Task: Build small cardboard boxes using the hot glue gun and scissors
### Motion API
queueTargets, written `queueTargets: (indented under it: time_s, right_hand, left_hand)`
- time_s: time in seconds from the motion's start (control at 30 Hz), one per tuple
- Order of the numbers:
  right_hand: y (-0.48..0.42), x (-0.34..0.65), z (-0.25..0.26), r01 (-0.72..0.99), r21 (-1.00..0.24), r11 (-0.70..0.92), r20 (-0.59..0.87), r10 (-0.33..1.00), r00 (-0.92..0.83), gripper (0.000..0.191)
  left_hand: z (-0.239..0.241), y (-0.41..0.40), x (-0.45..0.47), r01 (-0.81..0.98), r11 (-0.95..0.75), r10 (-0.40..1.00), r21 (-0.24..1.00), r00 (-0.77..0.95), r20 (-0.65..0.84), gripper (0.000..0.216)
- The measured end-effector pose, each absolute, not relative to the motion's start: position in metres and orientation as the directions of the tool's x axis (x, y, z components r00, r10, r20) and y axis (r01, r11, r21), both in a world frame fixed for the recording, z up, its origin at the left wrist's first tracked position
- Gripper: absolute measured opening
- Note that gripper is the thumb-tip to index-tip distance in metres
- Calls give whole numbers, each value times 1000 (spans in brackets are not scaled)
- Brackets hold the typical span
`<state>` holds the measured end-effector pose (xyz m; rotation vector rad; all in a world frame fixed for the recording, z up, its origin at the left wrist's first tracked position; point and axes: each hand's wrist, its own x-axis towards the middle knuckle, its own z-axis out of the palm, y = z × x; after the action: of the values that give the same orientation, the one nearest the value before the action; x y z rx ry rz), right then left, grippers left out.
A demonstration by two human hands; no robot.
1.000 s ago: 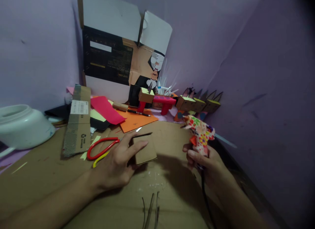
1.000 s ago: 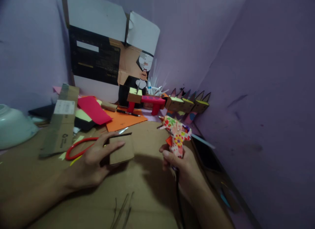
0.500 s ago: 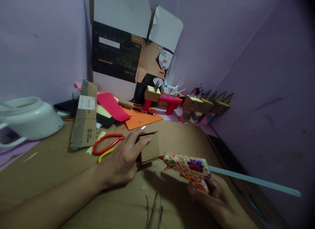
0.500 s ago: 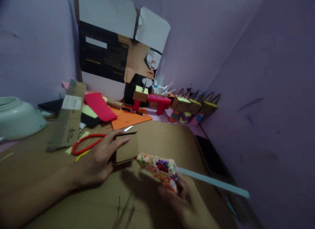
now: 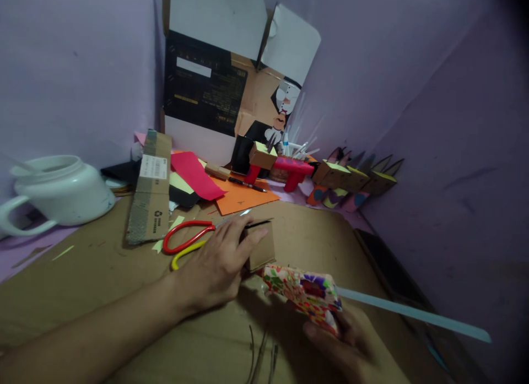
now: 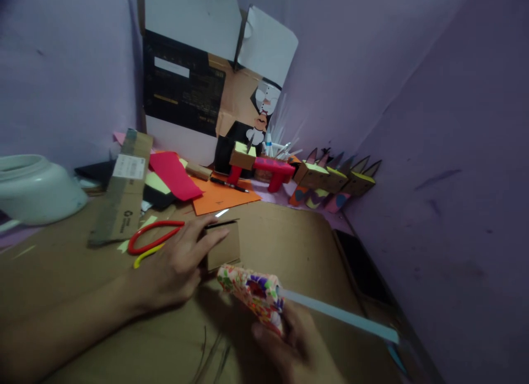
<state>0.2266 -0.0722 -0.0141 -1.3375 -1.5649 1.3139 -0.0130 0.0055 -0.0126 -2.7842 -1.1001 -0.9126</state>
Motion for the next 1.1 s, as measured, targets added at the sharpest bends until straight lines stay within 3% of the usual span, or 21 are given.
queueTargets:
  time_s: [0.5, 1.1]
  right_hand:
    - [-73, 222, -19, 315, -944, -100, -165, 969, -186, 48]
    - [-71, 218, -16, 190, -978, -85, -126, 969, -214, 40]
  left_hand:
    - [-13, 6, -11, 608, -770, 602, 194, 591, 536, 79]
    - [-11, 6, -12, 615, -763, 615, 201, 593, 520, 75]
